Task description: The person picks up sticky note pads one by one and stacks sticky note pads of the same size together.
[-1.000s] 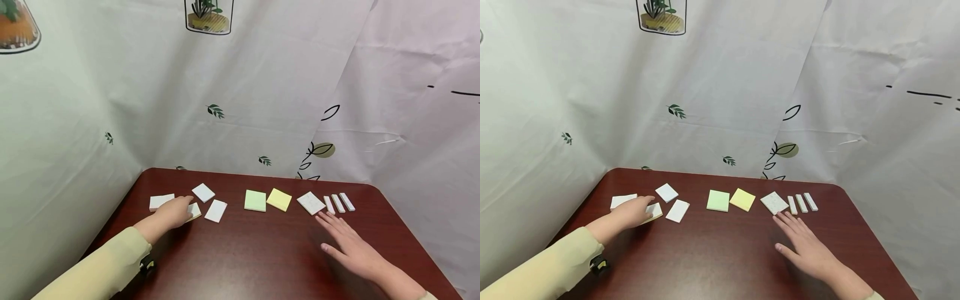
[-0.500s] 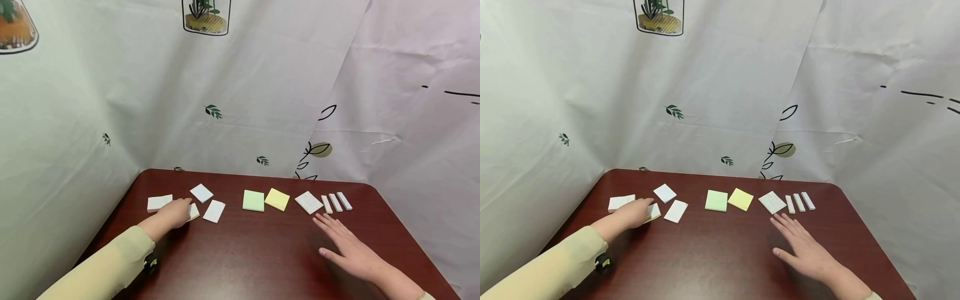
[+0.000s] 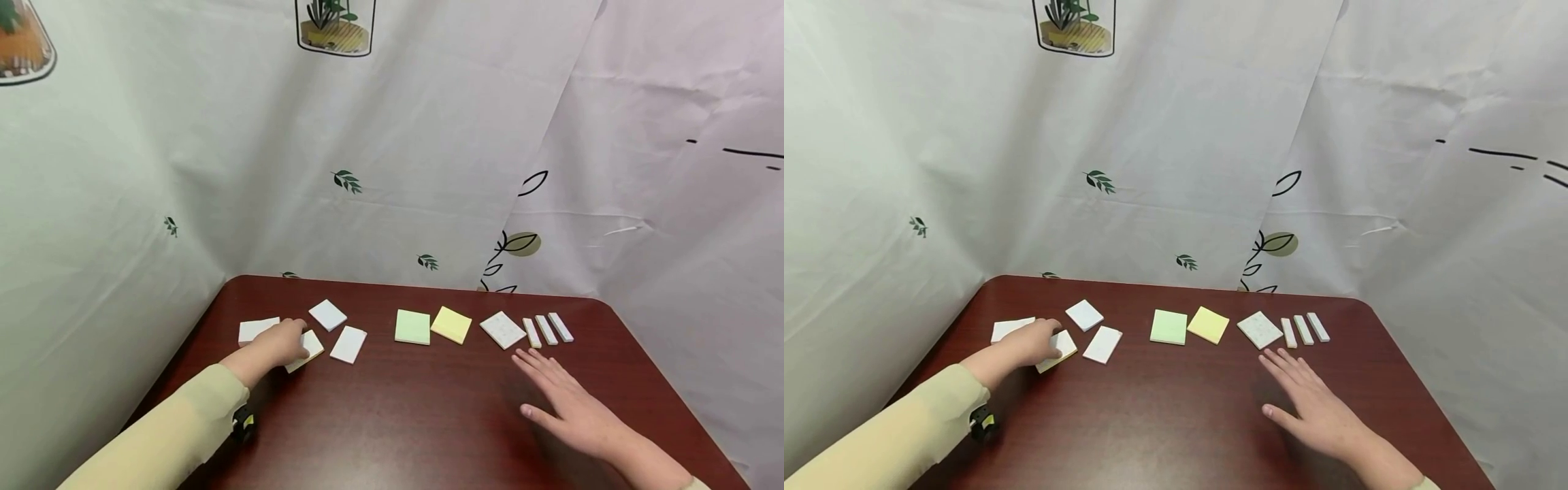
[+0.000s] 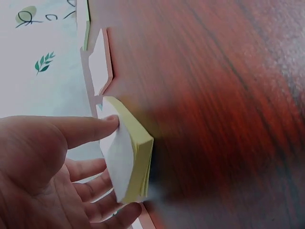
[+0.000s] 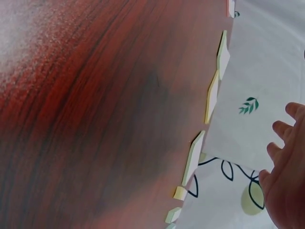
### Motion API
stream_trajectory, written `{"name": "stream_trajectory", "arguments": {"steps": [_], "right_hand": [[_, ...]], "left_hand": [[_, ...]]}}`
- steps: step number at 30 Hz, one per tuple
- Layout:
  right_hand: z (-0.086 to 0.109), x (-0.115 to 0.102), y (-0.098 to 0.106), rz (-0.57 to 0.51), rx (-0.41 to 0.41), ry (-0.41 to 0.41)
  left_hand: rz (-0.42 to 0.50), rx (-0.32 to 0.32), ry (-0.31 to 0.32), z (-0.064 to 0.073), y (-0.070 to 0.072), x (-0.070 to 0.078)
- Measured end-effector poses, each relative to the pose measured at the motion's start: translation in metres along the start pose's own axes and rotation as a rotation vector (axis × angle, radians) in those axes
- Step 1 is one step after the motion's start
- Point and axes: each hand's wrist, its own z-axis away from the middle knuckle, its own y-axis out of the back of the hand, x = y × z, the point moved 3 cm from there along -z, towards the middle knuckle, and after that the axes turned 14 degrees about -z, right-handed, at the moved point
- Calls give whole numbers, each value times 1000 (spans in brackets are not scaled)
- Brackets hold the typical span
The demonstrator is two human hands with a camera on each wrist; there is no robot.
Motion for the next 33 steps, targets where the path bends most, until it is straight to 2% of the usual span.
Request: {"name": "stream_trajectory", "arguments": {"steps": [6,13,25,30,33], "right_hand": [[1,-1,1,10,7,25],[4,-1,1,-15,9,-5],[4,0,0,-24,10,-10],[4,0,-1,-26,13,-10],[5,0,-2,-30,14,-14]], "left_hand": [[47,-27,21,-1,1,-5],[133,-25,13,-1,4,-13],[574,-131,31,11,3,-30],[738,-167,38,19,-1,-27],[792,-171,21,22,-5,-20]]}}
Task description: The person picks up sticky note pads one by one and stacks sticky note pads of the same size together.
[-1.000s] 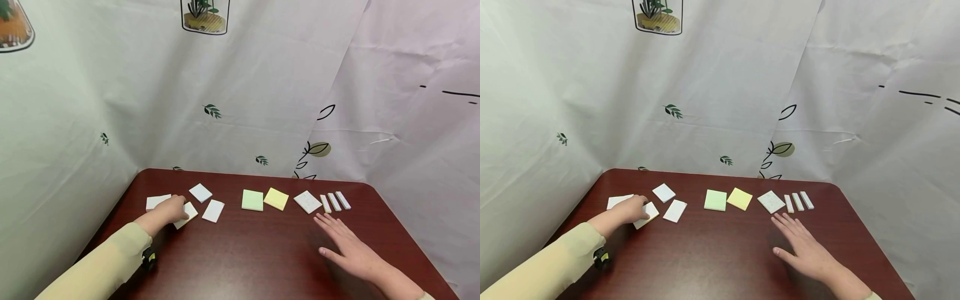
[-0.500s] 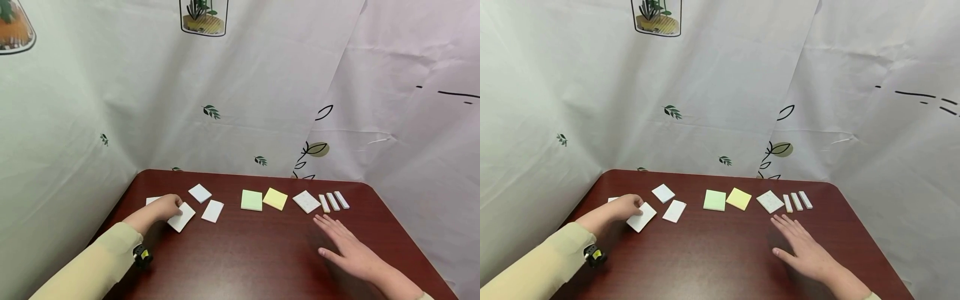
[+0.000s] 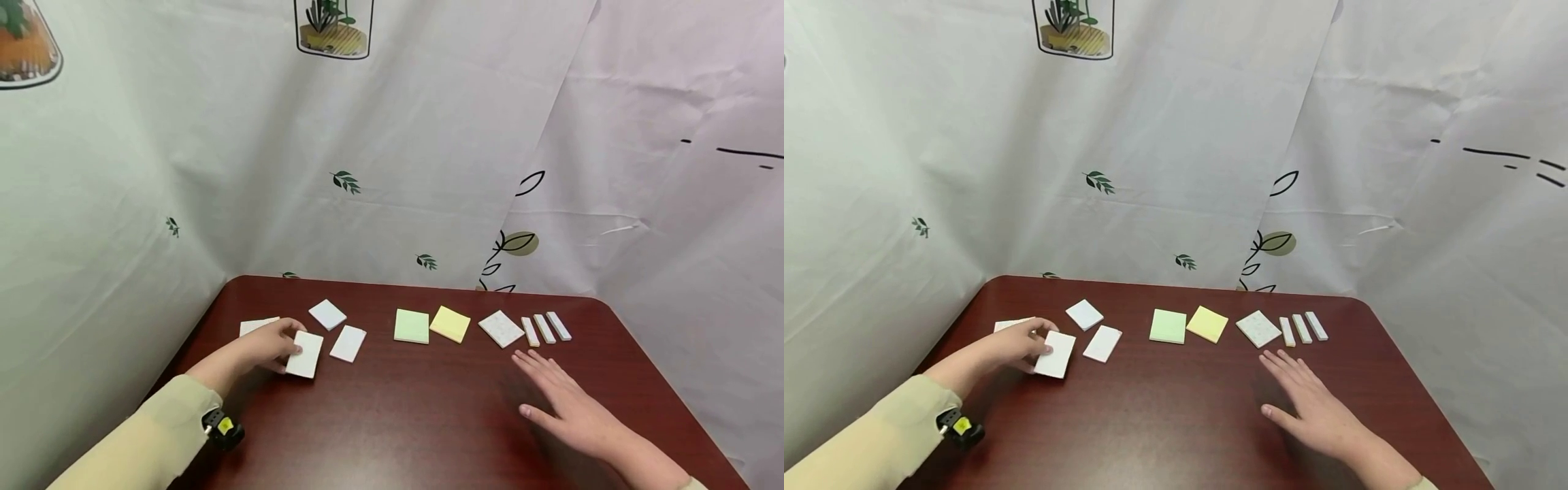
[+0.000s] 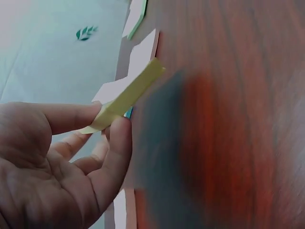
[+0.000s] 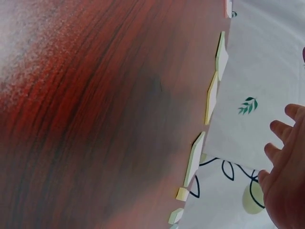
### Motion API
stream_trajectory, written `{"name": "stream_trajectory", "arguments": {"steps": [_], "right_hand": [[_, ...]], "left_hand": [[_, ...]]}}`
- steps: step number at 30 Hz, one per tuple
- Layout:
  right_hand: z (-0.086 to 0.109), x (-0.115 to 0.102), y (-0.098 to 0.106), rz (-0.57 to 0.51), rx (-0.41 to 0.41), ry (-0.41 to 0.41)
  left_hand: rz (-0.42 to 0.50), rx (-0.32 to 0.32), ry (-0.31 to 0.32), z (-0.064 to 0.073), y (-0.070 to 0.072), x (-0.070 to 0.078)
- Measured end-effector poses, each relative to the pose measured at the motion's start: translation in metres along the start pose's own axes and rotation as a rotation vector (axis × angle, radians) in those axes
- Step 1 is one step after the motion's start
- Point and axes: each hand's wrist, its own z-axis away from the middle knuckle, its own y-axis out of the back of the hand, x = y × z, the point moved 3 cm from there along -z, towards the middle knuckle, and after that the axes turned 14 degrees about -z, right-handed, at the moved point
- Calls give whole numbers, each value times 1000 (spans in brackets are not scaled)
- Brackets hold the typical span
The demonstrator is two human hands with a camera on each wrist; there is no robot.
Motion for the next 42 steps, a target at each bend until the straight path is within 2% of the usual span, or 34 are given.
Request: {"name": "stream_trajectory", "arguments": {"steps": [4,14,20,23,26,30,33,35,42], "right_hand": [[0,1,-2,-6,-3,-11],[0,3,-3,-8,-6,-4],[0,5,-2,-4,-7,-22],[1,6,-2,-5,-11,-34],[2,7,-1,-6,-14,-41],[2,6,0,1,-12,-34],[2,6,1,15,-7,-21],[1,6,2,25,-3,-14],[1,6,3,37,8,1]], "left_hand": [[48,-18,-21,3,-17,10],[177,-138,-115,9,-72,37],[163,-160,-147,10,-94,50],[106,-140,-158,10,-100,53],[-21,-82,-173,9,-105,55],[-337,45,-198,8,-106,58],[-521,112,-203,8,-104,62],[-569,127,-207,9,-103,63],[-630,131,-206,9,-104,65]]}}
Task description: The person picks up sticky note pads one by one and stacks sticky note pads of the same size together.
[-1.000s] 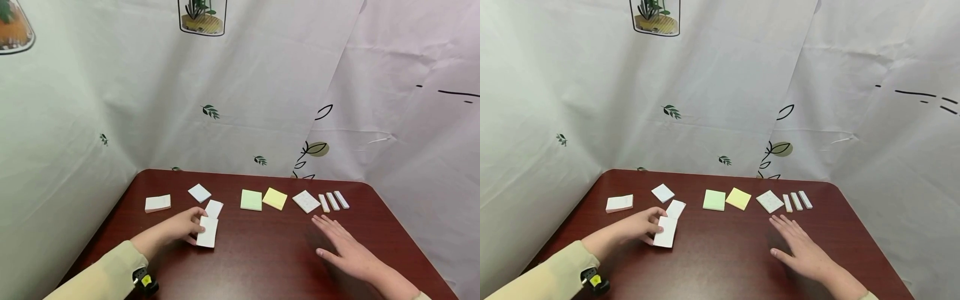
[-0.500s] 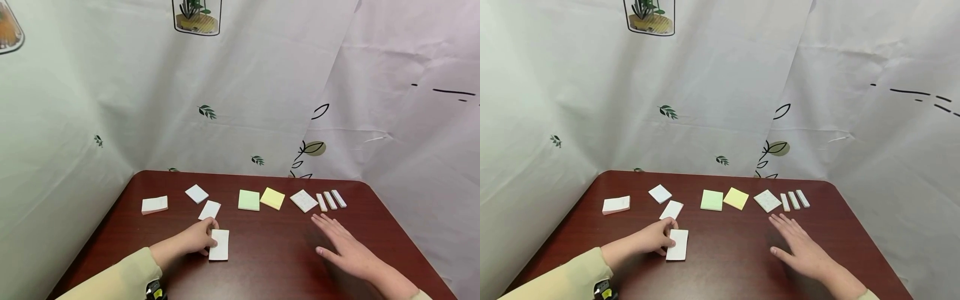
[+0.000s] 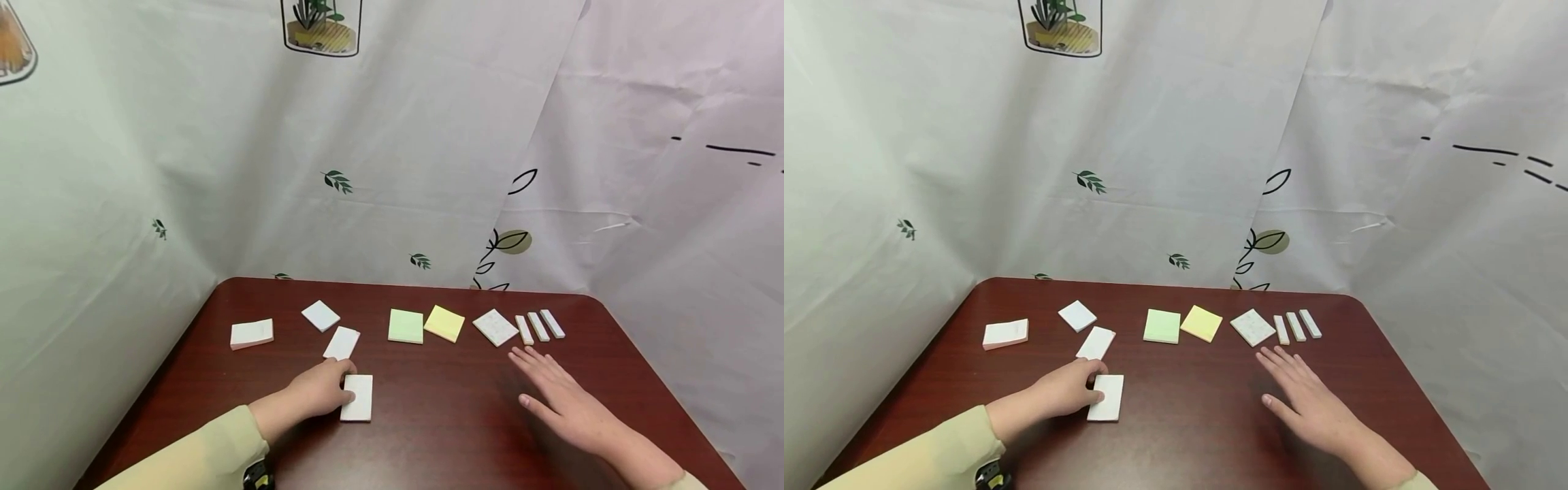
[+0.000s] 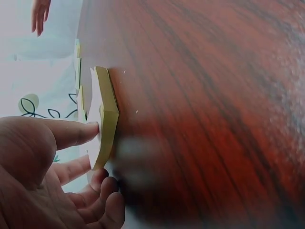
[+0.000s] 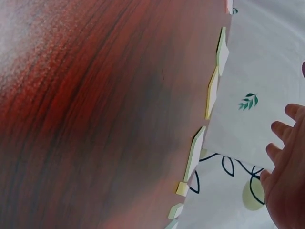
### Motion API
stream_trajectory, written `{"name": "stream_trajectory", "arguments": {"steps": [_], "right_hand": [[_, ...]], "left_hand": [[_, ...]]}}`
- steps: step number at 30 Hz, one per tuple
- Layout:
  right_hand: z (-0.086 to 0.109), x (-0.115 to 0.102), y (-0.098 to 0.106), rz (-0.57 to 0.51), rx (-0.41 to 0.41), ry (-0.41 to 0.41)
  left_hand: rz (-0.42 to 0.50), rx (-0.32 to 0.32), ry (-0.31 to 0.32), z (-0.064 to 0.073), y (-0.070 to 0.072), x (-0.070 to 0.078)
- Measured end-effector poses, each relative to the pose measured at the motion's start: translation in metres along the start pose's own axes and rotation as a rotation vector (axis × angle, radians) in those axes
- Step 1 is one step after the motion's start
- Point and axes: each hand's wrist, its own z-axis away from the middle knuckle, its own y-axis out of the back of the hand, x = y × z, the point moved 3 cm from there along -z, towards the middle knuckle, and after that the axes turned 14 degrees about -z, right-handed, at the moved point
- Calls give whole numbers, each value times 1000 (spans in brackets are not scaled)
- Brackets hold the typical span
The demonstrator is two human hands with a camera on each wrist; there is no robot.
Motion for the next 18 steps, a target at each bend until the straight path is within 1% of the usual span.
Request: {"name": "stream_trajectory", "arguments": {"steps": [6,11,18], "right_hand": [[1,1,0,11,1,-3],[2,0,0,15,-2,3],[4,-1,-1,22,-4,16]], "left_hand": [[-45,6,7,0,0,1],[-113,20,9,0,2,6],[-184,42,58,-2,3,13]]}}
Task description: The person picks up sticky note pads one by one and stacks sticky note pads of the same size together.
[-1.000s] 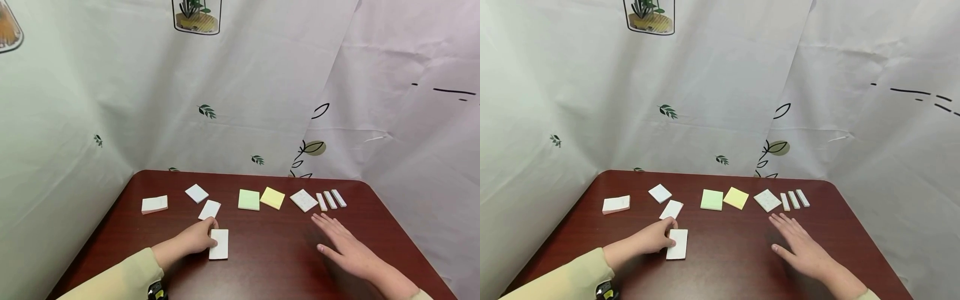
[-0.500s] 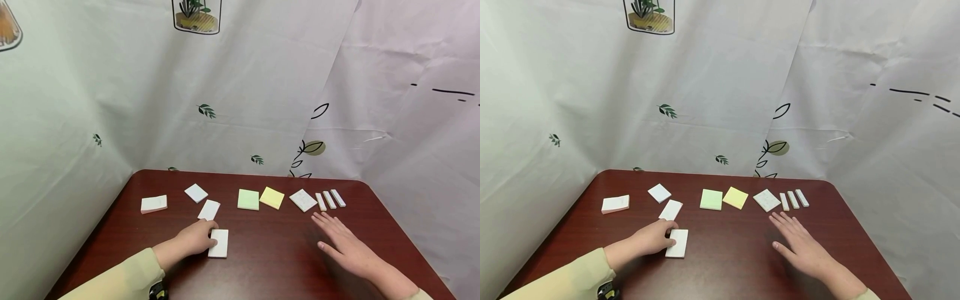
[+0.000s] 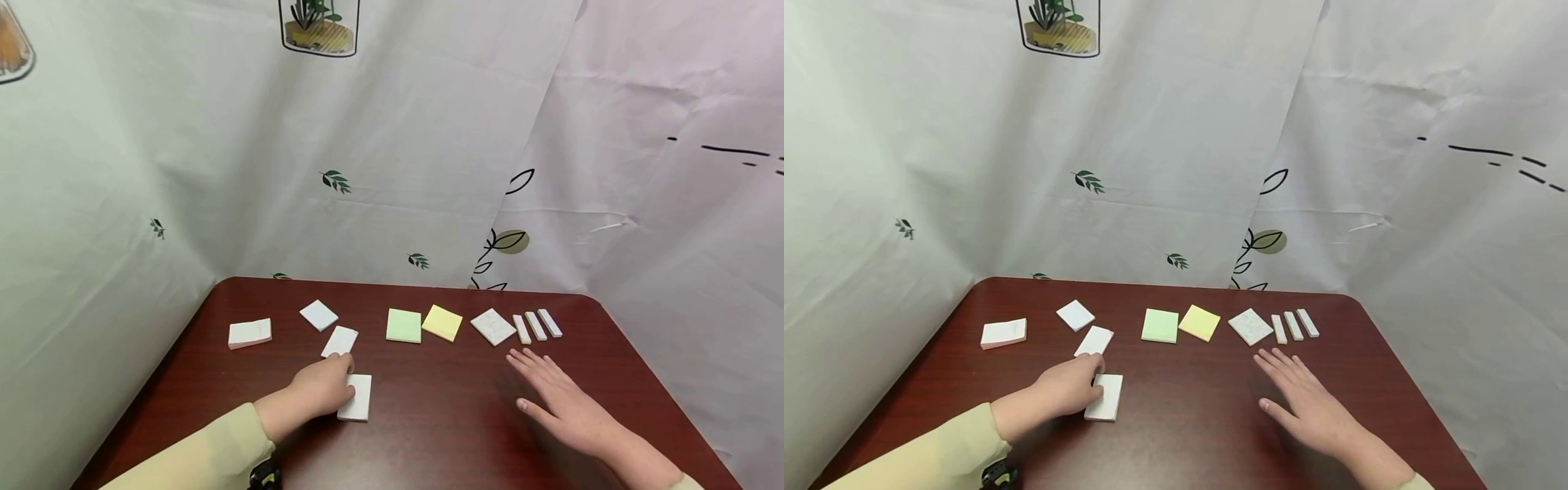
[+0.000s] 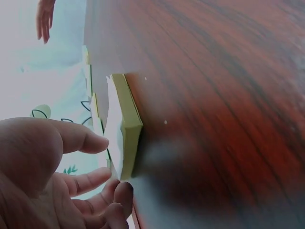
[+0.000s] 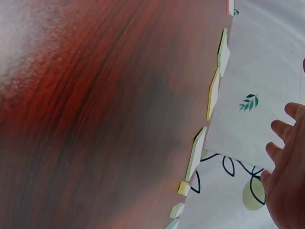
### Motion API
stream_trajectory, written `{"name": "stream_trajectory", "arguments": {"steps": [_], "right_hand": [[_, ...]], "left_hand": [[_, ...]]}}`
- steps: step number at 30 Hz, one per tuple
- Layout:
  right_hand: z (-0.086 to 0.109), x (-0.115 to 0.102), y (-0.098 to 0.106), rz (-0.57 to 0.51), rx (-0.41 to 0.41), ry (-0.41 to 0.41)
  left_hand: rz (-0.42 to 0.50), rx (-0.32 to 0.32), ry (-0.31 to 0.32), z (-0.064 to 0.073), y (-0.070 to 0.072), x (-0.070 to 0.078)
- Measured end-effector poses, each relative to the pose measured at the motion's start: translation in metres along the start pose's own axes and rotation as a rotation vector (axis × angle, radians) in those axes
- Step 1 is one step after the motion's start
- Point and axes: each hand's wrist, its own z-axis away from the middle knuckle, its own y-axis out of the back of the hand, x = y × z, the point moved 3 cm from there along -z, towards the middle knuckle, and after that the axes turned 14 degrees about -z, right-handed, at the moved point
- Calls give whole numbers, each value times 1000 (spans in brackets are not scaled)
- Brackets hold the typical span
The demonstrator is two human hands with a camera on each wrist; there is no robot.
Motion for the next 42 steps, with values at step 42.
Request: {"name": "stream_trajectory", "arguments": {"steps": [42], "right_hand": [[9,2,1,45,4,20]], "left_hand": [[-134,22,-28,-9,-1,43]]}}
